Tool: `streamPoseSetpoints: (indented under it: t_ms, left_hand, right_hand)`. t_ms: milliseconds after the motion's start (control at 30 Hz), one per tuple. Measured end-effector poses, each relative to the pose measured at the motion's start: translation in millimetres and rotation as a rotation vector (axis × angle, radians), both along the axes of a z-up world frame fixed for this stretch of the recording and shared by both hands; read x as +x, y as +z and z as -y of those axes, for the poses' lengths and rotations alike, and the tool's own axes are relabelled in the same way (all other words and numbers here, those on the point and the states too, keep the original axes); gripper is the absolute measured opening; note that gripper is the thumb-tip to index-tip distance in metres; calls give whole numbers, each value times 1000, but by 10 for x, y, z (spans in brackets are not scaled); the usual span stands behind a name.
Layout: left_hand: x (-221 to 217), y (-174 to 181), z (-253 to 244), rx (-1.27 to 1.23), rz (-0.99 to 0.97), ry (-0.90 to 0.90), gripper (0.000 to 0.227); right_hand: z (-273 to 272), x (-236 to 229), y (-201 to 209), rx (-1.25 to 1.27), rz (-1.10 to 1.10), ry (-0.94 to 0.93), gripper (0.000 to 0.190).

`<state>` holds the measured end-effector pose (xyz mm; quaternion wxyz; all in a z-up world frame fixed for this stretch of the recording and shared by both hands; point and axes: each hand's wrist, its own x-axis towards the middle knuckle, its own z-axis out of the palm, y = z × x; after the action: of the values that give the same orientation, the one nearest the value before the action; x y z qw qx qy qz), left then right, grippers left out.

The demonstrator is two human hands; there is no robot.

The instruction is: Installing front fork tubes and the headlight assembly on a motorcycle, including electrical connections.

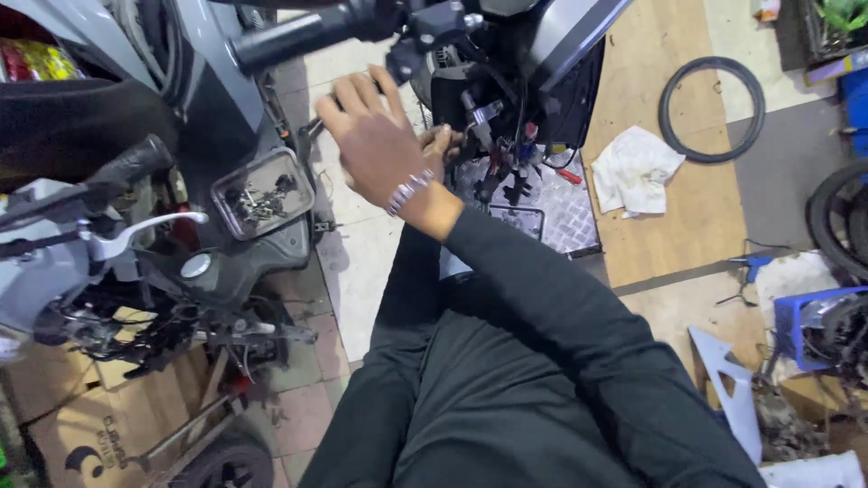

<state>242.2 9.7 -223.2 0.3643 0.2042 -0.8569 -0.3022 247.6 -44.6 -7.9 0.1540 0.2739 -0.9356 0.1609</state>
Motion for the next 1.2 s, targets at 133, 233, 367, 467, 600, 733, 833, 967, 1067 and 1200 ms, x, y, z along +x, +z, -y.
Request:
streamPoseSetpoints:
  t_ms: [133, 233, 367, 467, 600, 733, 833, 967, 1067, 1200]
  left_hand:
    - [-9, -390, -158, -341, 109, 40, 30]
    - [-50, -647, -251, -607, 167, 34, 31]
    - [-275, -1036, -529, -932, 224, 43, 33]
    - [-477, -1385, -637, -1183, 276, 65, 34]
    - [-1094, -2082, -648, -1446, 309, 87, 35]
    - [-1533, -1538, -408, -1367, 1074, -915, 47]
    - [-1513, -1545, -441, -1302, 1218, -1001, 64]
    - [-1657, -2131, -285, -1065, 1248, -945, 49]
    - [-1708, -2011, -317, -1181, 1257, -963, 43]
    - [-1199, -1507, -238, -1306, 1113, -938, 32]
  right_hand:
    - [-297, 202, -39, -86, 84, 87, 62]
    - [-291, 225, -44, -84, 42, 99, 63]
    - [-531, 384, 5, -213, 63, 158, 74]
    - [-839, 462, -431, -640, -58, 17, 45]
    - [-1536, 693, -514, -755, -124, -153, 28]
    - [-2013, 920, -921, -833, -45, -405, 27]
    - [-2188, 993, -1084, -859, -14, -512, 26]
    - [-2214, 919, -1102, -912, 24, -558, 22]
    - [-2216, 862, -1150, -940, 44, -558, 23]
    - [-2232, 803, -1389, -951, 109, -580, 24]
